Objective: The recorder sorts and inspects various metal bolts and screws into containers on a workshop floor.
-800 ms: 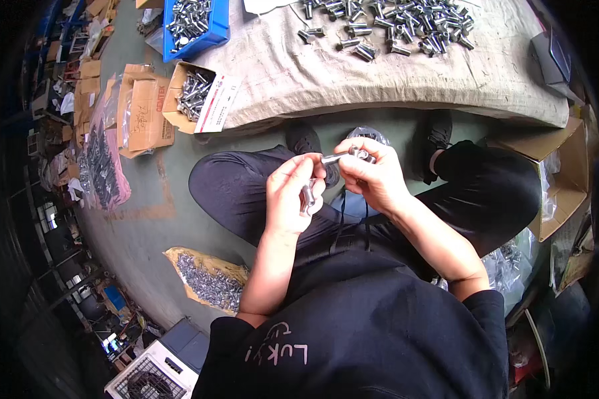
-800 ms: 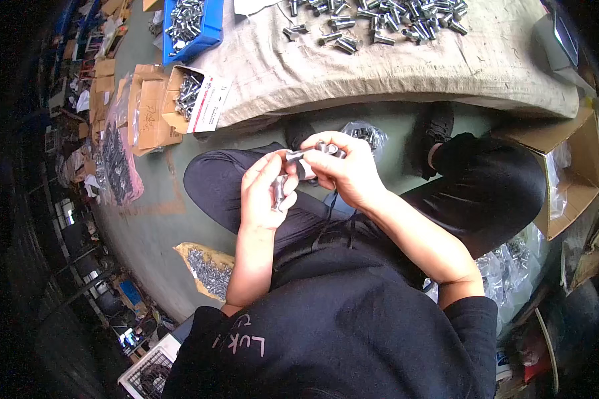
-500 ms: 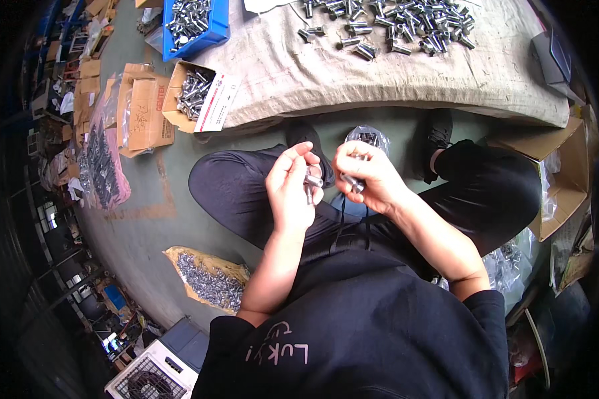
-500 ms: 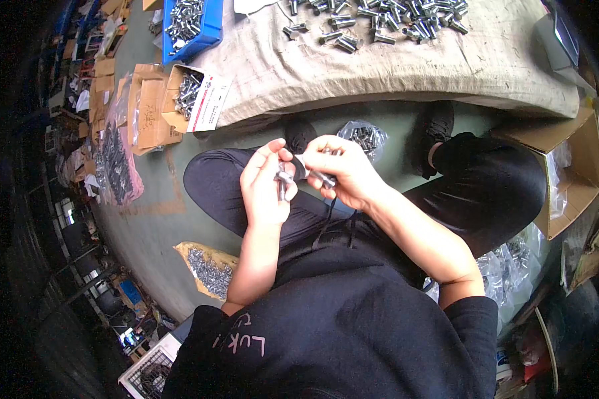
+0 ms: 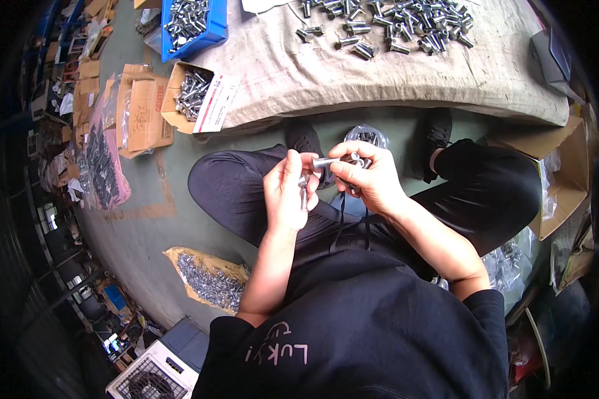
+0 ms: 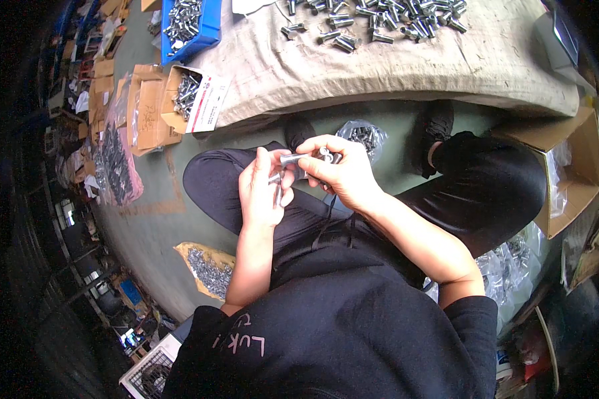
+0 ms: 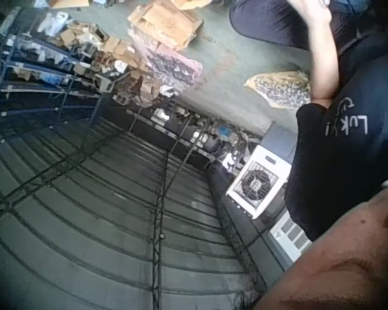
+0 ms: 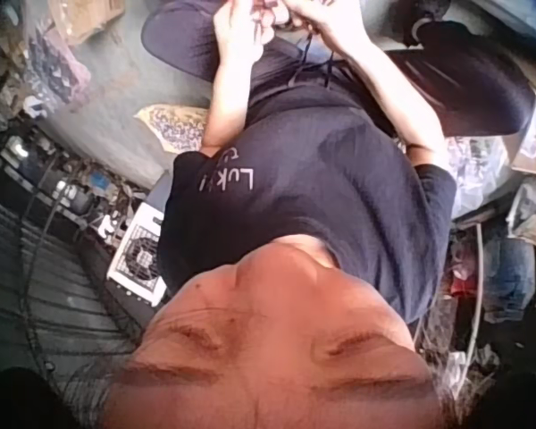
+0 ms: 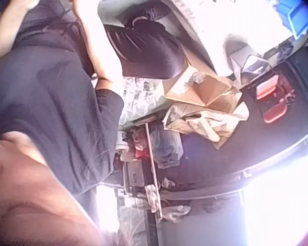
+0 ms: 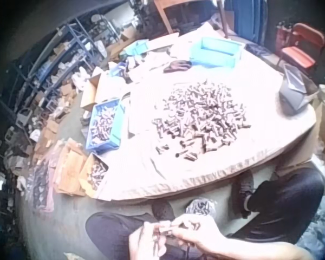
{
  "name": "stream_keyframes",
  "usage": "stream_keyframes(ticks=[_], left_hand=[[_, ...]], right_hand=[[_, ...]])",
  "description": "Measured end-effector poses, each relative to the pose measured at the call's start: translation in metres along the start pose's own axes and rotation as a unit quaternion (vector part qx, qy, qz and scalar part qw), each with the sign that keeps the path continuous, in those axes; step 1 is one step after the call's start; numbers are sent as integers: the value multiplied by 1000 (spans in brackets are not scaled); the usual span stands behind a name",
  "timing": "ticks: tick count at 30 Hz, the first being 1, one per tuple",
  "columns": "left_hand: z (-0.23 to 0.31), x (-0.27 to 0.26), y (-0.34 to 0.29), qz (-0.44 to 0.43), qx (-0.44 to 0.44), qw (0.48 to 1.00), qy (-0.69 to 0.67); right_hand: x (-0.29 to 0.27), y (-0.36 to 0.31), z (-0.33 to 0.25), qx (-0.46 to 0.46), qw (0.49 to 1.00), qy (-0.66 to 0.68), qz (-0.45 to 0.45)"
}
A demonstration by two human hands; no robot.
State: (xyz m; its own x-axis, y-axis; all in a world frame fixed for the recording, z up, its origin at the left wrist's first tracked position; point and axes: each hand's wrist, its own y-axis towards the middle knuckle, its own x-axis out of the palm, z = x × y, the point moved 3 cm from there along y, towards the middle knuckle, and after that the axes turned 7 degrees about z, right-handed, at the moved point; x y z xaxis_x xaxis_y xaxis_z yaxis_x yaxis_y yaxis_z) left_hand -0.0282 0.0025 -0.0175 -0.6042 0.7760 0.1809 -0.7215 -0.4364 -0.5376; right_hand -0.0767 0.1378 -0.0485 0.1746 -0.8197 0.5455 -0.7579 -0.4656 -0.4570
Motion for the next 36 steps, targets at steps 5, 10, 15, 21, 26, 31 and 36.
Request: stream_keyframes(ticks=[5,10,15,21,26,31,36], left_hand=[[1,-1,-8,-30,-13,998,48],[6,3,-9,-62,-6,998,27],[12,2,-9,-80,88,982,144],[14,2,-7,-141,291,904,279],[8,3,-3,-140,49,989,-23],[12,6,0,-127,-10,988,-84],[12,8,-1,-100,15,993,-52]], right_hand=[[5,-2,-3,-59,997,-48,10],[1,-2,-3,-19,1000,-7,9],[1,0,0,-9,999,30,-7],[0,4,4,43,981,182,-51],[0,8,7,98,941,308,-104],[-1,8,10,132,931,319,-115],[1,7,9,149,974,159,-62]])
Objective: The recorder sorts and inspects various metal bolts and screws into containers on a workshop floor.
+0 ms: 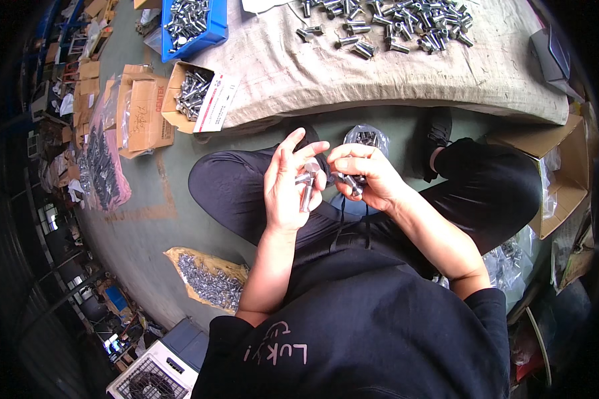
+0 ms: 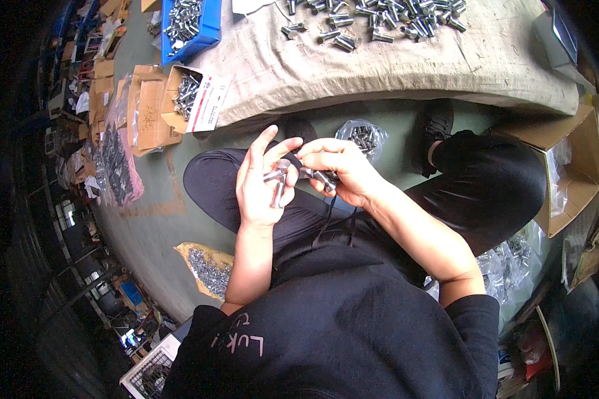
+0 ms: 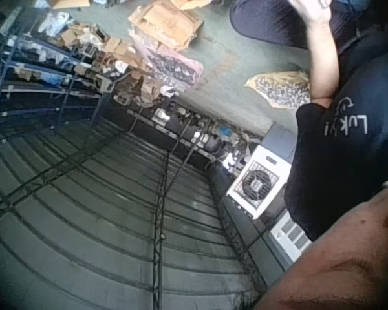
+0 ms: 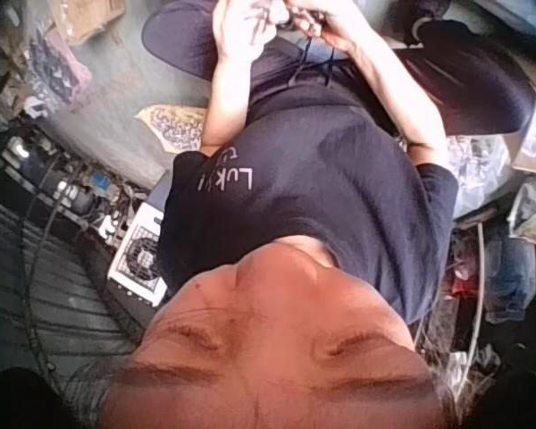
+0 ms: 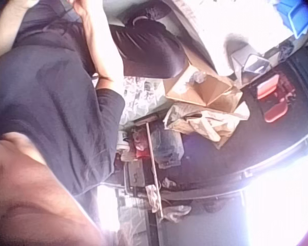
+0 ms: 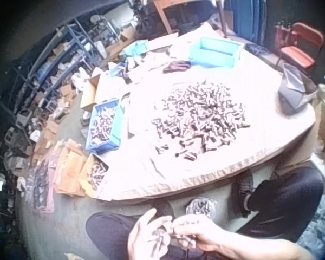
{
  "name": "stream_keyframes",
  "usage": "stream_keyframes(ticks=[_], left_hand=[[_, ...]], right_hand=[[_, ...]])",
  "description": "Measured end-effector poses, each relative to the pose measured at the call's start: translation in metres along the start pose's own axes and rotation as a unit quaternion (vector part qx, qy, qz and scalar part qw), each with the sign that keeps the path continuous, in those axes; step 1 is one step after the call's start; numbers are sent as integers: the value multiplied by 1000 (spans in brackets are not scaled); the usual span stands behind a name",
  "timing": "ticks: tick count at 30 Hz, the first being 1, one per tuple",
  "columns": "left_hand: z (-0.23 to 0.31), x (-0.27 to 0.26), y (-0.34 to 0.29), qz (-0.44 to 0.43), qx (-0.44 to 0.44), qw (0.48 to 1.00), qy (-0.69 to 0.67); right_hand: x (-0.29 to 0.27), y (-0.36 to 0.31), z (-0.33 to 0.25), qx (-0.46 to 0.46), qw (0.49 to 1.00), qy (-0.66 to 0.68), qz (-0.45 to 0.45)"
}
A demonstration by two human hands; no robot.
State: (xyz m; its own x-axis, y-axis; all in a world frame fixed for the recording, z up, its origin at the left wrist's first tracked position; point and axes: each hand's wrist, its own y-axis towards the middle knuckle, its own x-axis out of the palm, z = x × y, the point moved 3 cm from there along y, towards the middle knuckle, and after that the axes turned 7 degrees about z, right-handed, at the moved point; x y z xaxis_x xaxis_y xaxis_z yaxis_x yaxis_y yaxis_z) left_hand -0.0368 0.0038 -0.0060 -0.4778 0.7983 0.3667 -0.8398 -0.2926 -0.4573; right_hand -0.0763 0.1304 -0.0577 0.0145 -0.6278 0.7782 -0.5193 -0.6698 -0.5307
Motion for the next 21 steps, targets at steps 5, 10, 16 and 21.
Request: stream_keyframes(ticks=[5,10,16,21], left_hand=[[-1,-2,-1,11,3,998,67],[-13,-18,10,-6,-204,961,-185],[-29,-40,7,23,-305,908,-285],[-31,-47,7,48,-254,941,-217]], right_hand=[[-2,1,-1,-6,998,-62,-21],[-5,4,0,50,990,114,-68],[-40,24,-29,-49,977,208,-10],[-91,52,-43,-106,966,-78,225]])
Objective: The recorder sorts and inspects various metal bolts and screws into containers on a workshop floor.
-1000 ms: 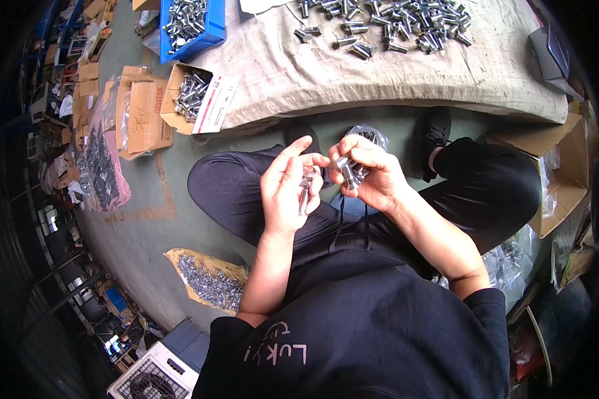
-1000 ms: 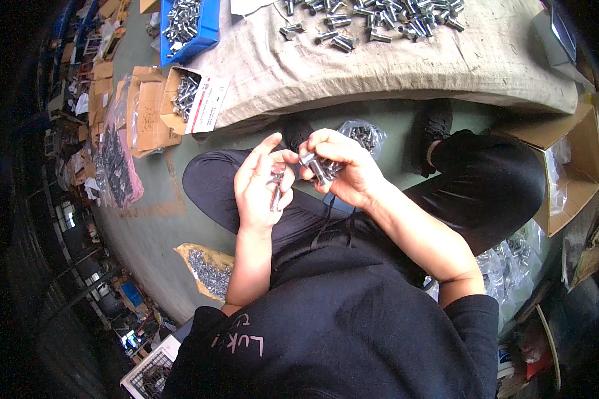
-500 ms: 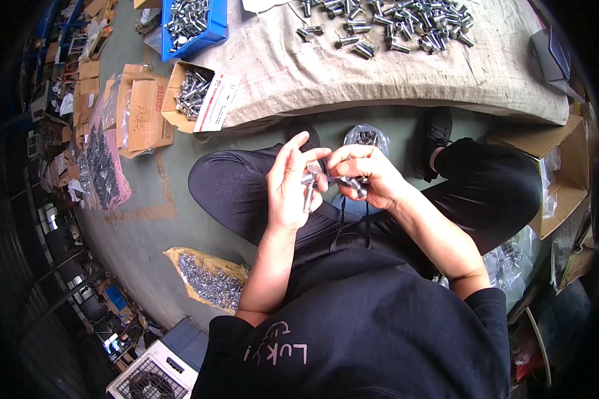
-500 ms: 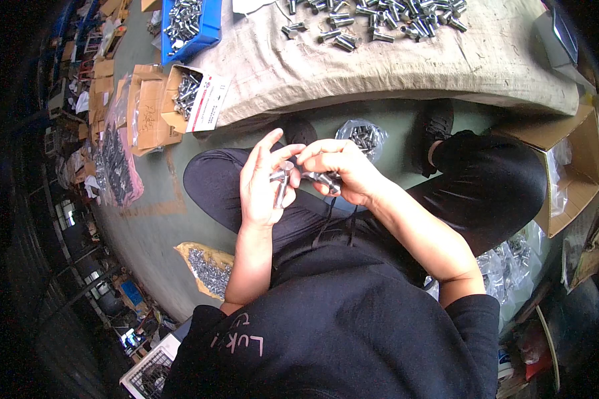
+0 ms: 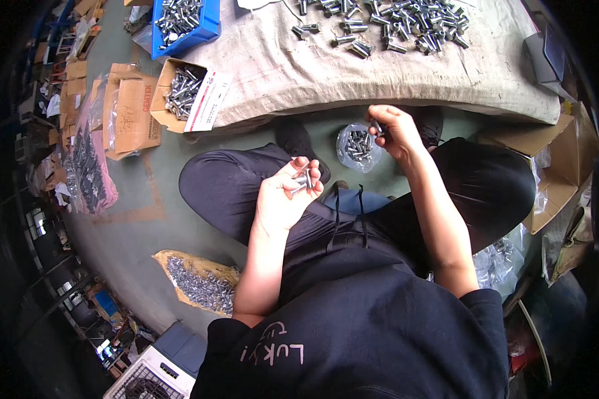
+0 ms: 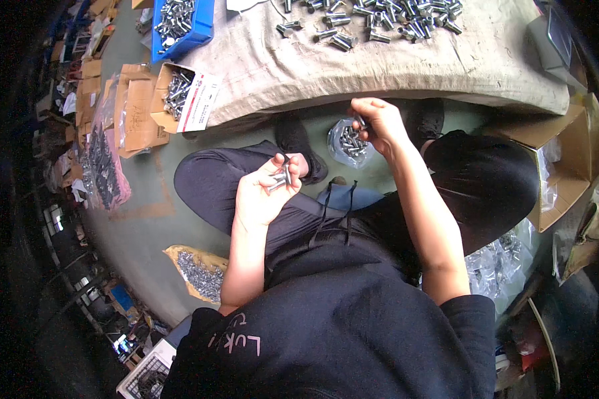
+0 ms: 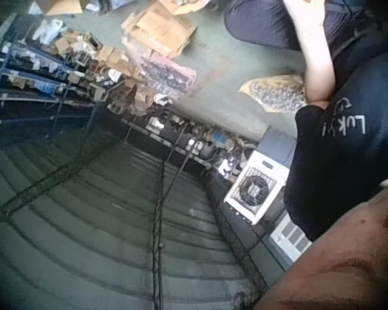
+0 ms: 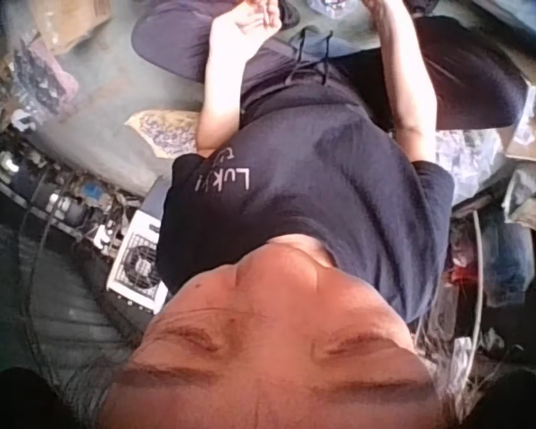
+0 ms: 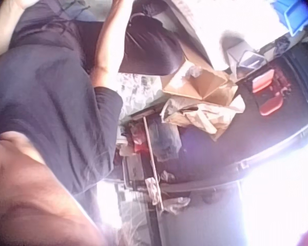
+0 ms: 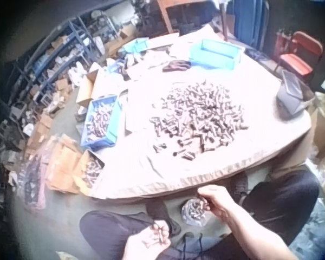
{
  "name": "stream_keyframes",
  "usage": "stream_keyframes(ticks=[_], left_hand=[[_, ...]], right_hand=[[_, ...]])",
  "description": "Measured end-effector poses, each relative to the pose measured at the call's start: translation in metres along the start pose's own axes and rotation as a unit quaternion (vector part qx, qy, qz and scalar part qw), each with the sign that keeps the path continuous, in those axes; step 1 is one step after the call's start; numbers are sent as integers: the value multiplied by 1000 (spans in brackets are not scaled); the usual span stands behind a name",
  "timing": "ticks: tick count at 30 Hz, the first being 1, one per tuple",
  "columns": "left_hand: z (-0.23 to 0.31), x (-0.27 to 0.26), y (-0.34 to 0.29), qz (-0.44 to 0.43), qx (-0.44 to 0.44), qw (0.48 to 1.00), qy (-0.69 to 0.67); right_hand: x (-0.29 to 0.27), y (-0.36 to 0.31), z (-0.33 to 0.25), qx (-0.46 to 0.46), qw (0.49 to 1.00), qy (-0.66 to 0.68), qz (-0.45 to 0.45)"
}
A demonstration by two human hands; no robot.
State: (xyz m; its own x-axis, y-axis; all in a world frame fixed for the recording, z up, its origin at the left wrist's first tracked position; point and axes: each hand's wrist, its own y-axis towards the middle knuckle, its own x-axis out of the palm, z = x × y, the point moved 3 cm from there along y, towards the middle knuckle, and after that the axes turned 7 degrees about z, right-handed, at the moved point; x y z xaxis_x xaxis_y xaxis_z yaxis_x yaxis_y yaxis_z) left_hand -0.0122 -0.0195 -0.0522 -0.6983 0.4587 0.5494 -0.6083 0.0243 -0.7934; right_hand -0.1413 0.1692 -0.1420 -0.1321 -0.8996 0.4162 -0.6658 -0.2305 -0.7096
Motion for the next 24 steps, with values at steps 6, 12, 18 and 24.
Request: stream_keyframes(ticks=[6,12,18,24], left_hand=[[-8,-13,9,10,-14,1000,7],[-16,-8,7,33,-29,997,61],[-18,0,13,10,-23,993,117],[-19,14,15,-10,37,941,337]], right_hand=[[-19,47,84,125,947,-285,83],[-13,48,77,174,941,-279,79],[32,-27,20,-57,940,-334,-31],[87,-99,2,-309,787,-461,-269]])
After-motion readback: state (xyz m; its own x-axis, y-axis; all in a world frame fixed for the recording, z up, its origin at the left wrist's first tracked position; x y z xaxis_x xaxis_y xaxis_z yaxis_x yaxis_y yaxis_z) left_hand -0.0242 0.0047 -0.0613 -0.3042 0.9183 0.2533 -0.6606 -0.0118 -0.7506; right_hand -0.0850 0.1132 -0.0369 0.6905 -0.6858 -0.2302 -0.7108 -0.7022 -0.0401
